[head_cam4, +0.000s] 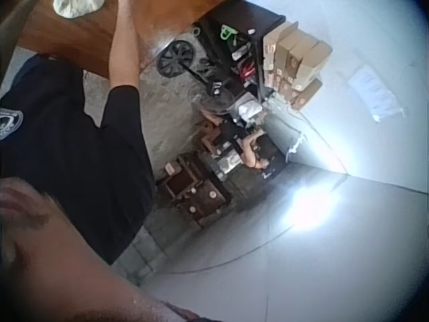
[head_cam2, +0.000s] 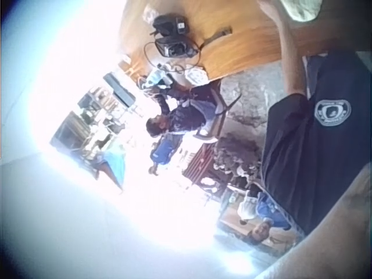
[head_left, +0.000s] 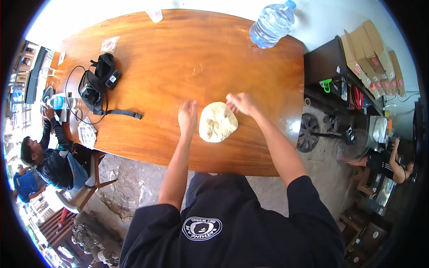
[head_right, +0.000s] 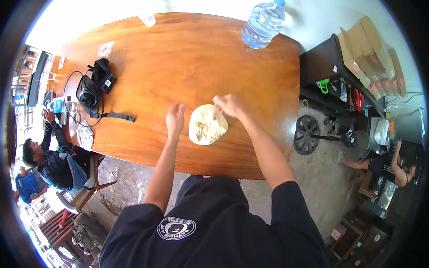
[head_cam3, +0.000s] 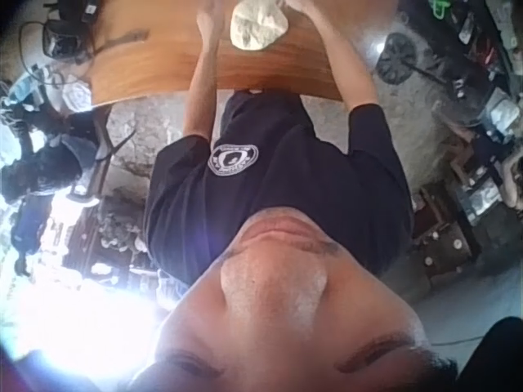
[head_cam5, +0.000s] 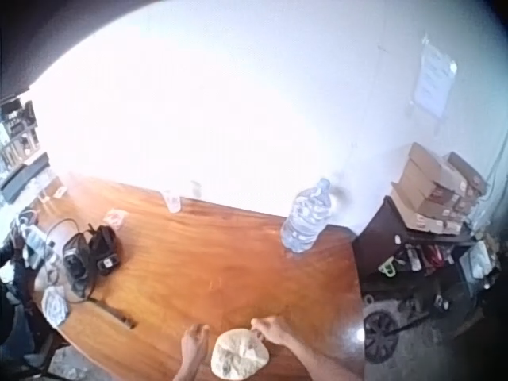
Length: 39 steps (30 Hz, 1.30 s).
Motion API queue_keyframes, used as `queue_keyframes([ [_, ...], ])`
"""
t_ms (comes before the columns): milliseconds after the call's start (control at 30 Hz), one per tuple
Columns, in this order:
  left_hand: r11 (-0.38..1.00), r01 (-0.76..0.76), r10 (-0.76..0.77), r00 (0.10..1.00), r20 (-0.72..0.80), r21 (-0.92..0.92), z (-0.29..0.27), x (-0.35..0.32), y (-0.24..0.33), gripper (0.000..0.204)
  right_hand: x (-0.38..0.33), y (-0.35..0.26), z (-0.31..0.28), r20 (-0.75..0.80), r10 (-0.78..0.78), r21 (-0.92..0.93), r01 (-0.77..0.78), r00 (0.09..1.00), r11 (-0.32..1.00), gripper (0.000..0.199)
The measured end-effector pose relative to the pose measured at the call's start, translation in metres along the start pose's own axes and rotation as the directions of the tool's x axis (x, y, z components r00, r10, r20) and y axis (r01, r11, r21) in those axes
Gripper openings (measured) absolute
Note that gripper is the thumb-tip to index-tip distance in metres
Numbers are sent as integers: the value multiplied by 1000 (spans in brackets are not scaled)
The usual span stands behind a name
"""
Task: Kneading a large piece of dough on a wooden table in a food prep area.
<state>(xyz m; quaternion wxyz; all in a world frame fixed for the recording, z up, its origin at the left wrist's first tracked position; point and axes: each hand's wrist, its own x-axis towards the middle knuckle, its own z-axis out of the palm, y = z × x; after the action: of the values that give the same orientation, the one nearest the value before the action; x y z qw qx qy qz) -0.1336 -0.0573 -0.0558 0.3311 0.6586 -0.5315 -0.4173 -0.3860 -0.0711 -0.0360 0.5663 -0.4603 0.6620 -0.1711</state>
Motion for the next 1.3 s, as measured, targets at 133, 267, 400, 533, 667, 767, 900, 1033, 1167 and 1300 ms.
queue_keyframes([
  [133, 928, -373, 373, 927, 32, -7, 43, 67, 15, 52, 43, 5, 44, -615, -490, -474, 207, 618, 856, 33],
  [267, 984, -176, 165, 866, 472, -22, 55, 18, -22, 53, 7, 38, 135, -383, -477, -540, 227, 791, 810, 46],
  [400, 804, -579, 460, 749, 477, 135, 37, -84, -46, 71, -79, 62, 148, -270, -623, -749, 246, 734, 615, 57],
  [533, 772, -604, 529, 783, 328, 195, 49, -65, -59, 69, -46, 83, 152, -223, -702, -838, 235, 676, 493, 60],
  [667, 751, -602, 529, 795, 298, 272, 66, 3, -27, 69, 8, 46, 106, -213, -579, -850, 142, 787, 507, 62],
  [767, 745, -539, 536, 835, 129, 394, 84, 47, -25, 69, 46, 19, 83, -208, -664, -842, 214, 718, 495, 62],
  [900, 968, -25, 118, 924, 364, -251, 51, 91, -36, 59, 79, 11, 79, -111, -604, -836, 255, 789, 487, 57],
  [1033, 988, 31, 4, 975, 221, -154, 16, 64, -30, 48, 36, 53, 9, -345, -400, 81, 451, 849, 889, 49],
  [1167, 945, 262, -302, 929, 215, 194, 47, 20, -8, 63, -3, 117, 38, -696, 22, 241, 205, 717, 949, 45],
  [1300, 923, 223, -242, 970, 23, 312, 44, 7, -23, 65, -6, 61, 136, -768, -25, 196, 271, 640, 942, 56],
])
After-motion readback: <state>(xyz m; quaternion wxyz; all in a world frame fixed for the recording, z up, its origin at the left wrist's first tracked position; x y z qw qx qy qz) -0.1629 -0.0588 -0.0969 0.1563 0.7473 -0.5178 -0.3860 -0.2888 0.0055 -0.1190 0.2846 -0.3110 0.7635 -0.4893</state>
